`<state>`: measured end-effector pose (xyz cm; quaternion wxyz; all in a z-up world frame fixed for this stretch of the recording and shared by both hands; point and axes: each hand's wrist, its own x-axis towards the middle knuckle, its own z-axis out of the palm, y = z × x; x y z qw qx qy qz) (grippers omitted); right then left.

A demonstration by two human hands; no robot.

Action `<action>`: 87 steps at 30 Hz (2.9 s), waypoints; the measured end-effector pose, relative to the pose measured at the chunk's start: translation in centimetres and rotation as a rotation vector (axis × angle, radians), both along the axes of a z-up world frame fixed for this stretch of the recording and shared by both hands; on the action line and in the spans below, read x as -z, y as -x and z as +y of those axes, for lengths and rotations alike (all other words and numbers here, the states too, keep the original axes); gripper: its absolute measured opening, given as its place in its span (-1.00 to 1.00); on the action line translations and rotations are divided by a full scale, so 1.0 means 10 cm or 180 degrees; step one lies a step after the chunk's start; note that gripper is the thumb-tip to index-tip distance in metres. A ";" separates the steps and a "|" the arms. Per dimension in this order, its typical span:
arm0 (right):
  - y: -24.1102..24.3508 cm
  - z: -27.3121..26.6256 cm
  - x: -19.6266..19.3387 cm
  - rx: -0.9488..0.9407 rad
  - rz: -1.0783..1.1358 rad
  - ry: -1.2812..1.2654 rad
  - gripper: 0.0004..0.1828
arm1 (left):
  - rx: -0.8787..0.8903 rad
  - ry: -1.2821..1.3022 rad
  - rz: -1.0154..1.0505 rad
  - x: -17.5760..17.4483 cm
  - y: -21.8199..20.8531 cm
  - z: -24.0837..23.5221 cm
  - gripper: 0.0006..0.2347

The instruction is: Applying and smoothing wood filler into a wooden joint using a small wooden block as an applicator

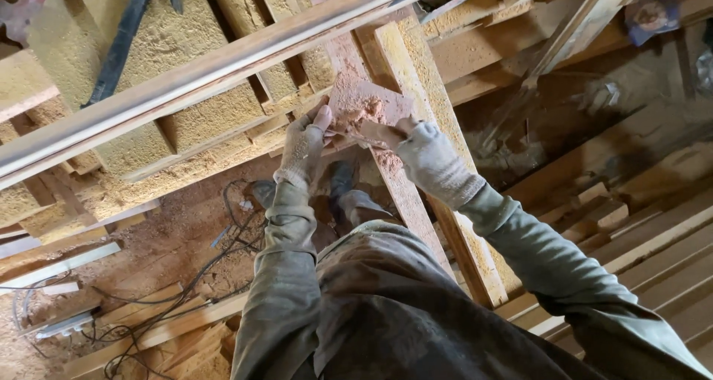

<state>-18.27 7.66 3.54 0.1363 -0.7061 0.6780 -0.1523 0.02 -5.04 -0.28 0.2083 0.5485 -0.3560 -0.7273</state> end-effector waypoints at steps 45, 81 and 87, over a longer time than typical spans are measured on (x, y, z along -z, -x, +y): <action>-0.35 0.30 0.58 0.0580 0.0519 0.0506 -0.84 | -0.0418 -0.0074 -0.0223 0.24 0.10 -0.03 -0.65; -0.43 0.38 -0.70 0.1461 -0.1405 -0.0720 -0.73 | 0.0483 -0.0007 -0.0743 -0.09 -0.17 0.39 -0.55; 0.11 0.43 0.60 0.1377 -0.0524 0.0637 -0.61 | -0.0209 -0.0115 -0.0068 0.26 -0.16 0.56 -0.58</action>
